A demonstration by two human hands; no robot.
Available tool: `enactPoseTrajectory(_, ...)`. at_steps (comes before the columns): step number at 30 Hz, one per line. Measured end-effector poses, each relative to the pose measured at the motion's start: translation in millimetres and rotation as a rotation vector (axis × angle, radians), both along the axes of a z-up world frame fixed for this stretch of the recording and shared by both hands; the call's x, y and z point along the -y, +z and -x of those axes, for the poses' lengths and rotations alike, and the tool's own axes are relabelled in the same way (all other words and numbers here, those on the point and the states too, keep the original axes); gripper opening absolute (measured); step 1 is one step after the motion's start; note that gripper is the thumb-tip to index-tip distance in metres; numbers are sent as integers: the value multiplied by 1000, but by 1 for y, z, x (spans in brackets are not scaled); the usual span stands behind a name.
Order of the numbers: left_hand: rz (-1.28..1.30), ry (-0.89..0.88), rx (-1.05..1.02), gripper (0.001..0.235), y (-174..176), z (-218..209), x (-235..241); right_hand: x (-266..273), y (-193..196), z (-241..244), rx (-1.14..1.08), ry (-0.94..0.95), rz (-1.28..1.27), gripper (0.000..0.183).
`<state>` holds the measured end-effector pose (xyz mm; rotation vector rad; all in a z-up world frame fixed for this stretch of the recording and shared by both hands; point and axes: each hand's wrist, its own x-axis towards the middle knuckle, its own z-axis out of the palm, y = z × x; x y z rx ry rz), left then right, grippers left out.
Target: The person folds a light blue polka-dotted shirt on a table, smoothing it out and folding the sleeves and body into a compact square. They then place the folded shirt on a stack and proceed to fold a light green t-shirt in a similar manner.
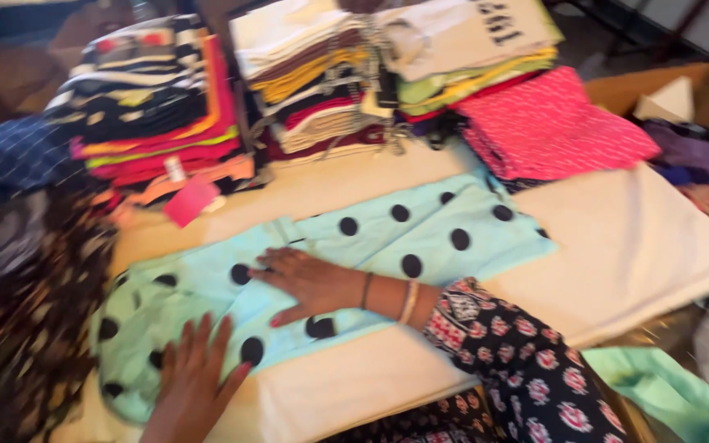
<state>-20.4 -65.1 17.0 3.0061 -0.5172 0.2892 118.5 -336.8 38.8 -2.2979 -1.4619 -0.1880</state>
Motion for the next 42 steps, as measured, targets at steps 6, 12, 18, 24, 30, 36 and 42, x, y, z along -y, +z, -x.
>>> enactPoseTrajectory(6,-95,-124,202,85,-123,-45,-97,-3,-10,-3,59,-3,-35,98)
enactPoseTrajectory(12,147,-344,-23,41,60,-109,7,3,10,-8,-24,14,-133,76)
enactPoseTrajectory(18,312,-313,-72,34,38,-230,36,34,22,-61,-332,-324,-570,19)
enactPoseTrajectory(24,328,-227,-176,32,26,-259,64,44,-16,-99,-498,-321,-470,21)
enactPoseTrajectory(30,546,-248,-208,23,11,-257,68,32,-15,-85,-626,-156,-467,38)
enactPoseTrajectory(36,767,-315,-365,24,54,-229,71,28,-13,-83,-723,-147,-623,29)
enactPoseTrajectory(42,397,-440,-409,27,63,-220,76,34,-51,-106,-955,-132,-707,31)
